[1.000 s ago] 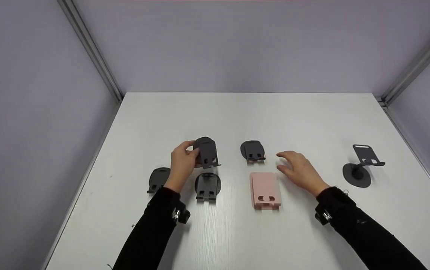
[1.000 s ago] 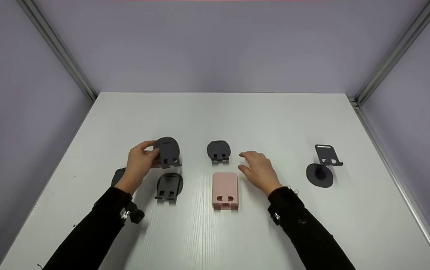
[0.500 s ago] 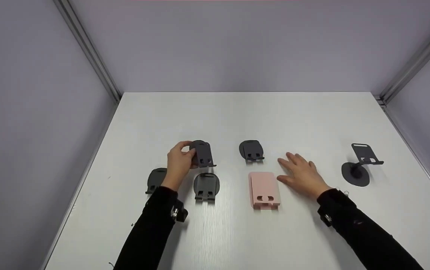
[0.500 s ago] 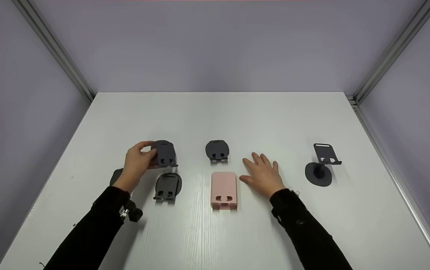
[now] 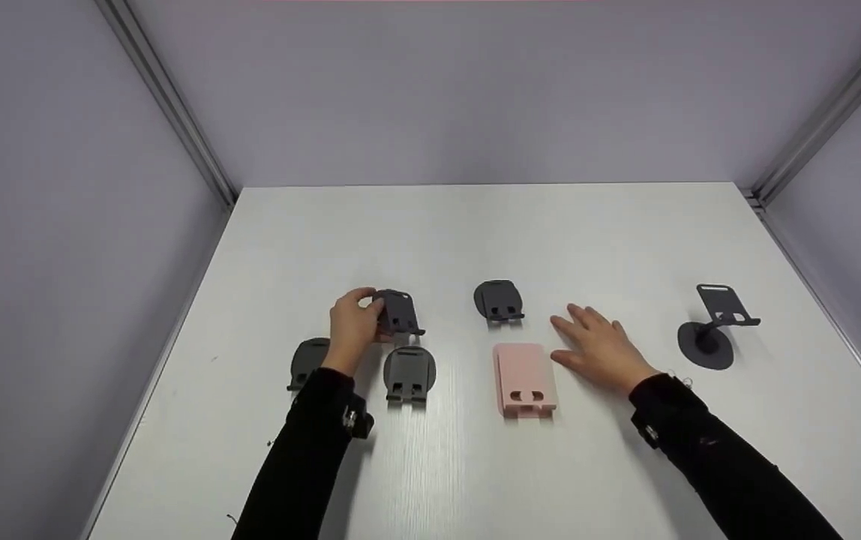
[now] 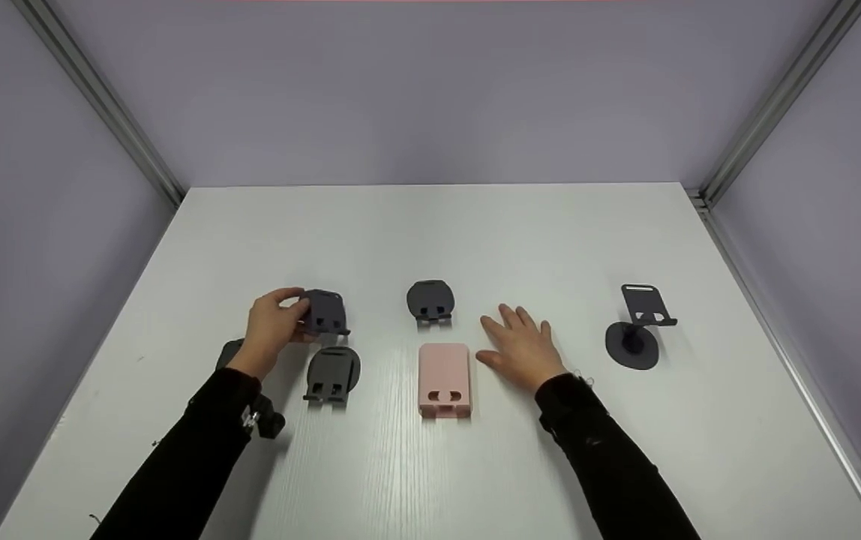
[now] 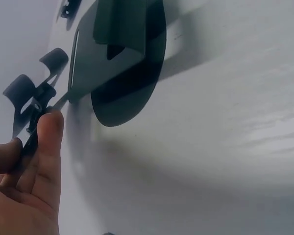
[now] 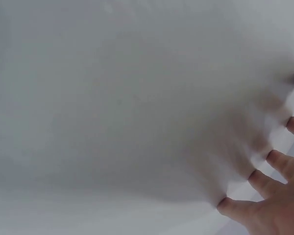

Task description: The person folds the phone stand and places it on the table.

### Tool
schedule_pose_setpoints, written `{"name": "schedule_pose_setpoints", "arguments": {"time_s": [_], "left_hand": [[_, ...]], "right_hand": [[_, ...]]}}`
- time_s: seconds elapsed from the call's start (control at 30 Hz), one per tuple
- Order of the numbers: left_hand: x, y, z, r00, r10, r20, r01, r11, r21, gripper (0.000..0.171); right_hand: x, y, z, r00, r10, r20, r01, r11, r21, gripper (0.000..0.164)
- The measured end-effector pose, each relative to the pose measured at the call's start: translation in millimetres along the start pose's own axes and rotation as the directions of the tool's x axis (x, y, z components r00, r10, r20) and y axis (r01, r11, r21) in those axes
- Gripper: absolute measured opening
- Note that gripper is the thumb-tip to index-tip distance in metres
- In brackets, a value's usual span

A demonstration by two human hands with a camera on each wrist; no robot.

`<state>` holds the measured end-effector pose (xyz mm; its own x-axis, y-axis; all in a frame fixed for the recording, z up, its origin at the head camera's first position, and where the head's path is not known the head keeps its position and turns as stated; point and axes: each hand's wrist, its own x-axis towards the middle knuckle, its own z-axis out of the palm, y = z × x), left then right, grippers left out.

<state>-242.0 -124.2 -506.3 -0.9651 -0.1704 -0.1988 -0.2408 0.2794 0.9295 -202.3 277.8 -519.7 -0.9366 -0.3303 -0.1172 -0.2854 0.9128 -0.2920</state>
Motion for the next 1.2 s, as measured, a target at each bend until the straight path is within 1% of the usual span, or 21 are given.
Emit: {"name": "schedule_pose_setpoints", "arguments": {"time_s": [0.13,0.3,0.43,0.5,0.67,0.73,0.9,1.03,1.13,1.2], "left_hand": [[0.2,-2.5,-0.5,1.000,-0.008,-0.030,0.008,1.000,-0.011,0.041],[-2.5,-4.4,-1.0,0.999,0.001,-0.054,-0.002,1.000,-0.019,0.037],[-4.7,-3.7,-0.4,0.998,0.025,-0.063,-0.022,0.999,0.044,0.035],[-6.3,-2.1,0.3,0.997,0.042,-0.063,-0.036,0.995,0.091,0.035],[-10.9,3.4,2.0,0.993,0.090,-0.072,-0.073,0.975,0.212,0.035],[-12.4,5.5,2.9,0.993,0.099,-0.067,-0.078,0.964,0.256,0.035],[-16.5,10.2,5.9,0.994,0.103,-0.035,-0.086,0.945,0.316,0.034],[-19.5,12.5,7.5,0.993,0.118,-0.020,-0.105,0.939,0.329,0.035],[-24.8,15.4,7.9,0.991,0.136,0.007,-0.131,0.937,0.325,0.036],[-28.4,18.3,8.5,0.988,0.151,0.022,-0.149,0.924,0.351,0.036]], "right_hand": [[-0.6,0.4,2.4,1.000,-0.017,-0.009,0.017,1.000,-0.006,0.067],[-0.5,1.4,4.3,0.999,-0.040,-0.027,0.040,0.999,-0.013,0.065],[-0.3,0.8,3.5,0.999,-0.043,-0.022,0.043,0.999,-0.008,0.065],[-0.1,0.4,3.2,0.999,-0.040,-0.020,0.040,0.999,-0.005,0.066],[1.5,-0.4,4.3,0.999,-0.034,-0.012,0.034,0.999,-0.013,0.066],[2.3,-0.4,4.7,0.999,-0.032,-0.008,0.031,0.999,-0.018,0.066],[3.6,0.2,4.1,0.999,-0.032,-0.007,0.032,0.999,-0.023,0.065],[2.8,1.1,3.5,0.999,-0.040,-0.013,0.040,0.999,-0.026,0.065],[1.0,2.0,2.7,0.999,-0.043,-0.016,0.043,0.999,-0.018,0.065],[0.7,2.9,2.5,0.999,-0.042,-0.014,0.042,0.999,-0.011,0.064]]}}
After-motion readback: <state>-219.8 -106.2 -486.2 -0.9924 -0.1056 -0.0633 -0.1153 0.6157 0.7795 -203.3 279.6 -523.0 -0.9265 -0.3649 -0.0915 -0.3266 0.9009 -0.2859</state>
